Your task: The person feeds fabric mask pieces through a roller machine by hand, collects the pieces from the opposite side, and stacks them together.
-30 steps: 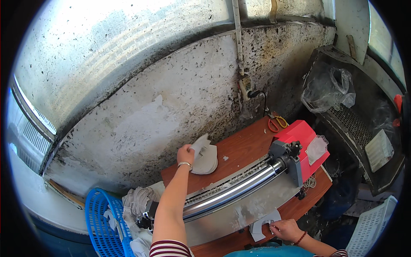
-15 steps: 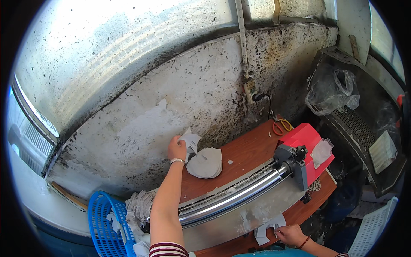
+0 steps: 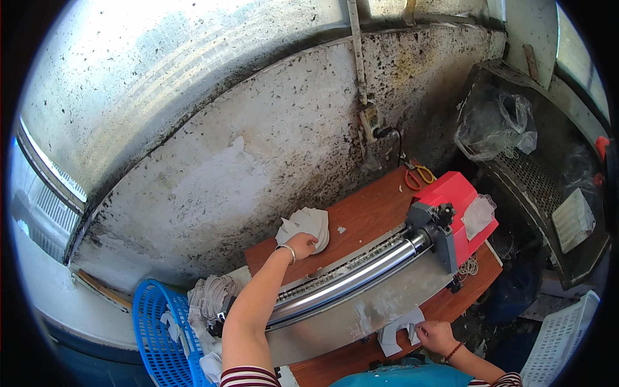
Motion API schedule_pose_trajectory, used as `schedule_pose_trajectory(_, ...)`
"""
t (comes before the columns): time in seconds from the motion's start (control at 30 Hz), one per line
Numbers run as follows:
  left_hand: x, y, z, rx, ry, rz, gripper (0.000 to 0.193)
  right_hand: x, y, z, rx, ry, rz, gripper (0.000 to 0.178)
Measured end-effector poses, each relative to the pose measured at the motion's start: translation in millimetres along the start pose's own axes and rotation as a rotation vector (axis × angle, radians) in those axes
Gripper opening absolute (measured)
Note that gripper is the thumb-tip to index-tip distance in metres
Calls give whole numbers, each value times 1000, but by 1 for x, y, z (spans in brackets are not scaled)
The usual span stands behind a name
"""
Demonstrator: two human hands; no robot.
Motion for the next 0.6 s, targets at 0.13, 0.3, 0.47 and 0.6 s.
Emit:
schedule_pose_trajectory(0.13,-22,10,-5,5,104,54,31,1,7,2,-36,137,102,25)
schedule_pose_trajectory(0.3,-66,31,-24,-451,324,29,24,-9,15,17,-224,-25,207,43)
schedule_pose_trajectory(0.47,-105,68,-19,-615,361,82,23,-7,27,38,-264,-85,180,41)
schedule_pose_trajectory(0.6,-132,96,7,-552,306,217,23,1,29,40,-224,21,230,43)
Point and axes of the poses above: each hand's wrist, its own x-axis towards the middle knuckle, its own z-axis out of the palm, y = z × x, the point moved 1 cm from there along x, towards the middle knuckle, and after that the axes turned 6 degrees about -z, right-handed, at the moved point
